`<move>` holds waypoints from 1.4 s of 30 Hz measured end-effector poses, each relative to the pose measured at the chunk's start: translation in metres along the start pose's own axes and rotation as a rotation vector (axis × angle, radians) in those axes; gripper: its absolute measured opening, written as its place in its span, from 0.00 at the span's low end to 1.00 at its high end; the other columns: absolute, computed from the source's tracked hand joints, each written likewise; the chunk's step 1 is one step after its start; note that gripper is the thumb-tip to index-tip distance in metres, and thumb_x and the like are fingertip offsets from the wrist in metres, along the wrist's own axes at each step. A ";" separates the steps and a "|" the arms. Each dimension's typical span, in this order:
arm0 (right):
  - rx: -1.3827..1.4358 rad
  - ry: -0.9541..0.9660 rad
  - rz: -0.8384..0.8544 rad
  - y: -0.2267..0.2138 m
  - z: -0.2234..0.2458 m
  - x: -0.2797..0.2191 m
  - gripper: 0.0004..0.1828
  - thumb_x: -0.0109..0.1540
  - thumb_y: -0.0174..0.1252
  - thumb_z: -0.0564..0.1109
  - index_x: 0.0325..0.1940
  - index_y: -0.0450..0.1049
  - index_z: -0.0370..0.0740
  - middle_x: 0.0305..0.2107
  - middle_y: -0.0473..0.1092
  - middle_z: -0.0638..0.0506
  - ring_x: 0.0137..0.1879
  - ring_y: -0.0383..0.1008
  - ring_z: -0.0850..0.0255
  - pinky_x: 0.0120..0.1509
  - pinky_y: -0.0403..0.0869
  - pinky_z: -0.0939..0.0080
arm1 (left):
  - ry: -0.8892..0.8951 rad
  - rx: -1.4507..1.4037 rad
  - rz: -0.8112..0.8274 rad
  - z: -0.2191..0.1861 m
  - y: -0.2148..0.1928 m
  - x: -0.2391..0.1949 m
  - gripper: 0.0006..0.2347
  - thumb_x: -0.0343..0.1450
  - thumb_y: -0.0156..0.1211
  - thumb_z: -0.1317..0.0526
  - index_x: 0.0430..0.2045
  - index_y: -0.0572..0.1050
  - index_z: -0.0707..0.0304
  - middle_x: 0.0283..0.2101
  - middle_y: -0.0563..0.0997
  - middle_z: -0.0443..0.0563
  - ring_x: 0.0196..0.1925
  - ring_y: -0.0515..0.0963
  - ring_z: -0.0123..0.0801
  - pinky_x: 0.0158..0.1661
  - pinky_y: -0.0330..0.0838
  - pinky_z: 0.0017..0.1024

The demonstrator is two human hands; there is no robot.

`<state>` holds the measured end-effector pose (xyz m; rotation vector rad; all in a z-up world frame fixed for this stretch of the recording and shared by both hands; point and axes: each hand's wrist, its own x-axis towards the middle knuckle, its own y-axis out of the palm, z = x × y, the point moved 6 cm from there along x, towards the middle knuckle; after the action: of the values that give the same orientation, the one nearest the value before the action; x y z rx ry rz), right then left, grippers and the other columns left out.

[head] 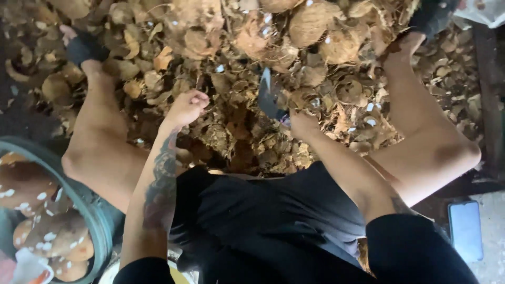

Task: The person sits on the ground and uses a curved knife to peel the husk off coconuts. They drain coconut water into a bucket, continue peeling until the shell is exposed, then crack the coconut and place the halves into a nearby container.

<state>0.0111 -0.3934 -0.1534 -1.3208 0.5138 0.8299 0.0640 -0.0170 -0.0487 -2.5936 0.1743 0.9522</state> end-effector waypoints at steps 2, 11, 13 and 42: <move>-0.054 -0.012 -0.041 0.024 -0.009 0.024 0.29 0.61 0.58 0.49 0.67 0.69 0.42 0.49 0.79 0.37 0.55 0.81 0.36 0.53 0.78 0.31 | 0.041 0.313 -0.011 0.005 -0.004 0.014 0.12 0.72 0.65 0.53 0.48 0.83 0.49 0.41 0.86 0.54 0.47 0.85 0.47 0.46 0.78 0.44; 0.203 0.014 0.073 -0.052 -0.014 -0.027 0.31 0.57 0.54 0.54 0.65 0.74 0.48 0.51 0.78 0.35 0.62 0.78 0.35 0.61 0.75 0.32 | 0.020 0.332 0.066 0.001 0.025 0.029 0.14 0.71 0.66 0.56 0.49 0.82 0.57 0.43 0.85 0.57 0.47 0.85 0.44 0.46 0.77 0.40; 0.166 -0.012 0.075 -0.074 -0.034 -0.031 0.31 0.55 0.54 0.52 0.63 0.77 0.48 0.53 0.78 0.36 0.64 0.77 0.37 0.63 0.75 0.33 | 0.024 0.395 0.080 -0.022 0.025 0.019 0.15 0.71 0.63 0.56 0.52 0.81 0.55 0.49 0.84 0.59 0.52 0.84 0.46 0.51 0.76 0.41; 0.998 -0.131 -0.037 -0.183 -0.176 -0.155 0.49 0.56 0.65 0.59 0.78 0.63 0.39 0.15 0.74 0.47 0.26 0.76 0.60 0.46 0.76 0.59 | 0.435 0.969 0.058 -0.357 0.128 0.096 0.51 0.53 0.88 0.61 0.73 0.59 0.52 0.75 0.52 0.69 0.75 0.53 0.78 0.70 0.57 0.67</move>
<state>0.0783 -0.6071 0.0422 -0.3535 0.6705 0.4954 0.3205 -0.2714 0.1020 -1.8273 0.6437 0.1811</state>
